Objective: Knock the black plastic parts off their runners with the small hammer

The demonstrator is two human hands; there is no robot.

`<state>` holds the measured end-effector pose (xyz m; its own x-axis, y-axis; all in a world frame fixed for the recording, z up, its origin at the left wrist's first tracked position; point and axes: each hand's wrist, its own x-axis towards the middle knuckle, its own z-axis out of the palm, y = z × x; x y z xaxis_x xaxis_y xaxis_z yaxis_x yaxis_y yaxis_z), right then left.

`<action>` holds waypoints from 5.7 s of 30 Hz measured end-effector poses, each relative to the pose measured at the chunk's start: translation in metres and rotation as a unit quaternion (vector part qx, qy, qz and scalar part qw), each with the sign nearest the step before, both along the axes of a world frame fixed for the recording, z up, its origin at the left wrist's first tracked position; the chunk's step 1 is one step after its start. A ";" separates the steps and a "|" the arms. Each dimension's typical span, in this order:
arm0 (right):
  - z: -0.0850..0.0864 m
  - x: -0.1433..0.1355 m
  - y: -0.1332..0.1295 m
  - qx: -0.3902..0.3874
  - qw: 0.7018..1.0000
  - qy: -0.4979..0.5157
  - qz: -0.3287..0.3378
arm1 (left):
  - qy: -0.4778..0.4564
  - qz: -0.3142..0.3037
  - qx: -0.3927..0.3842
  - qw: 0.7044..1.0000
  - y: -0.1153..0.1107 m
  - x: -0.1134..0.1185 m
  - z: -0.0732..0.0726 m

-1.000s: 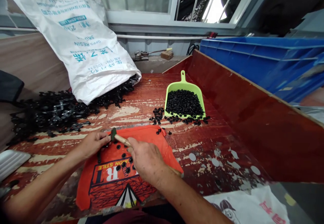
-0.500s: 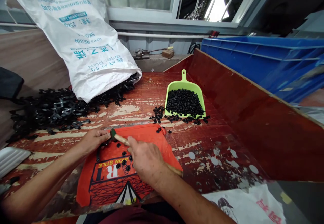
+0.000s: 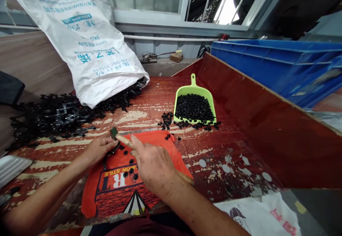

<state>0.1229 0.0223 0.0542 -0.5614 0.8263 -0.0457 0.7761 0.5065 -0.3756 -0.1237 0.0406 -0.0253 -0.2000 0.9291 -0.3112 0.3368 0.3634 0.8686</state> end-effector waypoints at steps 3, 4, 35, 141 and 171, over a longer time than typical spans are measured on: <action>-0.003 -0.002 -0.001 -0.011 1.000 -0.017 0.009 | -0.040 -0.002 -0.005 0.999 0.000 0.004 0.008; -0.002 -0.002 -0.001 -0.012 1.000 -0.004 0.006 | -0.052 0.001 -0.003 0.999 -0.001 0.005 0.013; -0.018 0.066 -0.027 -0.112 0.962 0.238 -0.076 | -0.298 0.137 -0.009 0.944 -0.035 0.035 0.041; -0.025 0.028 -0.020 -0.034 0.999 -0.004 -0.034 | -0.218 0.200 0.038 0.954 -0.041 0.046 0.032; -0.015 0.031 -0.027 -0.032 0.995 0.092 -0.021 | -0.143 0.181 0.031 0.973 -0.042 0.057 0.031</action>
<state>0.1534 -0.0052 0.0397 -0.5297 0.8482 0.0023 0.7111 0.4456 -0.5438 -0.0671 -0.0011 0.0052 -0.4301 0.8329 -0.3482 -0.0625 0.3573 0.9319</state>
